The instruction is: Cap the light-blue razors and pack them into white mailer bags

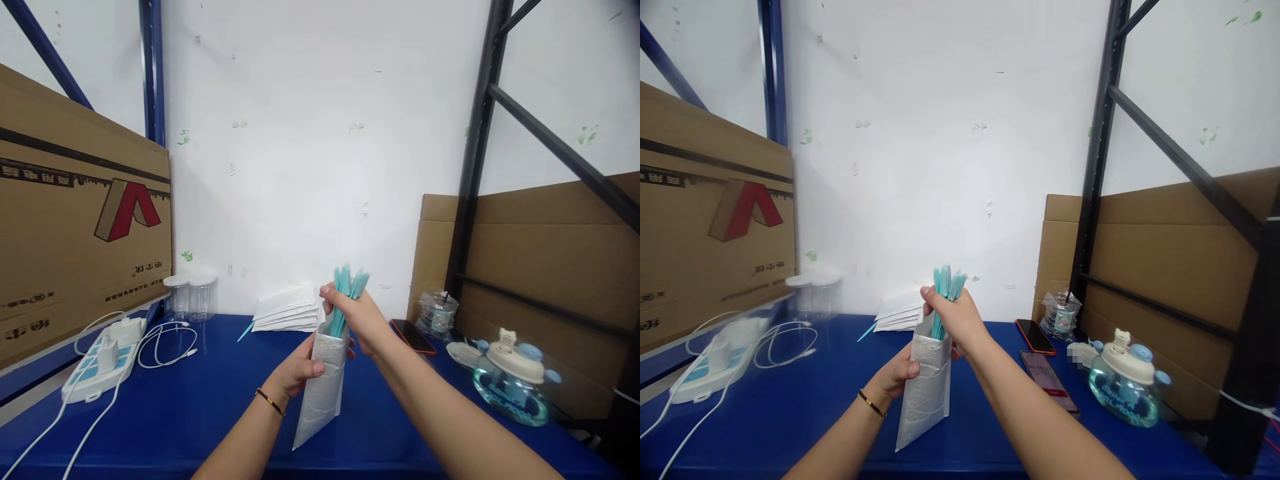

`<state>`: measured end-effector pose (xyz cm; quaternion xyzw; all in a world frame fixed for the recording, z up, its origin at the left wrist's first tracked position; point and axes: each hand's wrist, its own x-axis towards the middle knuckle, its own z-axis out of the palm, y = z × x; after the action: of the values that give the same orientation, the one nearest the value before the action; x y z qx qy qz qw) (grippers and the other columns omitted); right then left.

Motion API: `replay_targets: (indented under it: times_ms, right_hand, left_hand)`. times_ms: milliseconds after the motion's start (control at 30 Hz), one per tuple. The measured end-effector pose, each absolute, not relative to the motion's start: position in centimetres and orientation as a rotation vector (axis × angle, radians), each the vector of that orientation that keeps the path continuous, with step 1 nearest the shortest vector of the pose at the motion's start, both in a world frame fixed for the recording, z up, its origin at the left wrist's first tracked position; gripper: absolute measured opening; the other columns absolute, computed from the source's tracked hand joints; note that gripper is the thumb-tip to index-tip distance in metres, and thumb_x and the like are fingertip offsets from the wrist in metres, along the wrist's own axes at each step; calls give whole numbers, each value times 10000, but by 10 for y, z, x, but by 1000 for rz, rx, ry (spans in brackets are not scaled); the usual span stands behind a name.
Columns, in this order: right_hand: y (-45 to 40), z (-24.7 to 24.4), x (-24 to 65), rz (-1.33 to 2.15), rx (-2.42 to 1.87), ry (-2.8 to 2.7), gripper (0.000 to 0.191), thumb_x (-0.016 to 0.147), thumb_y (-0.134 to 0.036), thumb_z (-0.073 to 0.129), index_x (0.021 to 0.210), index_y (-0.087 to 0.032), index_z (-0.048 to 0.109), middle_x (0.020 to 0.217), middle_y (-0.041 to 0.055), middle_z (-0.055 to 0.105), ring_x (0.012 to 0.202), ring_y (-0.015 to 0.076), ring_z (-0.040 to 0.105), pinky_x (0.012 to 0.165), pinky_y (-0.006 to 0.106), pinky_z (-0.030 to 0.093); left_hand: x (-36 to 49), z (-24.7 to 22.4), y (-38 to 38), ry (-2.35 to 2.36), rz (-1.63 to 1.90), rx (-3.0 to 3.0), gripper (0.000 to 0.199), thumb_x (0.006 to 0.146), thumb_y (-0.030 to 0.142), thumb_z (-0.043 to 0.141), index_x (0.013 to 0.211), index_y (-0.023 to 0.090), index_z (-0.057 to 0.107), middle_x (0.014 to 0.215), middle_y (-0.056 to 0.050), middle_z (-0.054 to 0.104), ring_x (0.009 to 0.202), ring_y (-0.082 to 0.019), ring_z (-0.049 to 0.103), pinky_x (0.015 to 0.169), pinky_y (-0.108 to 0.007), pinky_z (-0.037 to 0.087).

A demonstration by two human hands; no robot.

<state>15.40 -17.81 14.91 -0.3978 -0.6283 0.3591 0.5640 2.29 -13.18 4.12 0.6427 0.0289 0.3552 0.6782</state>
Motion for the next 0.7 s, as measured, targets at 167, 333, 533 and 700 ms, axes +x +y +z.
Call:
replay_targets:
  times_ms: [167,333,533,700]
  right_hand:
    - [-177,135,153,725,-988,-1554,333,737,-466,614,590,-168,594,586,0,554,564,139,479,561,278,373]
    - [-176,137,155,714,-965,-1592,307,729,-448,627,610,-166,605,633,9,598,647,159,523,648,285,386]
    - [-175,138,156,742,-938,-1605,306,733,-449,623,605,-172,604,667,8,612,711,170,543,678,282,379]
    - [-174,140,157,748,-939,-1577,313,709,-481,648,663,-173,611,697,13,617,725,176,546,689,284,385]
  left_hand:
    - [14,18,-139,156,779,1508,783,599,432,748,1277,179,448,1193,-130,564,1112,-315,497,936,-437,352]
    - [5,-15,-150,385,774,1614,686,635,372,750,1224,164,467,1114,-92,588,1009,-253,533,892,-390,388]
    - [6,-33,-156,485,819,1600,658,660,374,742,1211,145,464,1089,-82,583,976,-224,524,861,-339,389]
    - [6,-33,-158,512,826,1538,624,659,362,750,1182,146,487,1091,-80,595,990,-223,530,893,-352,381]
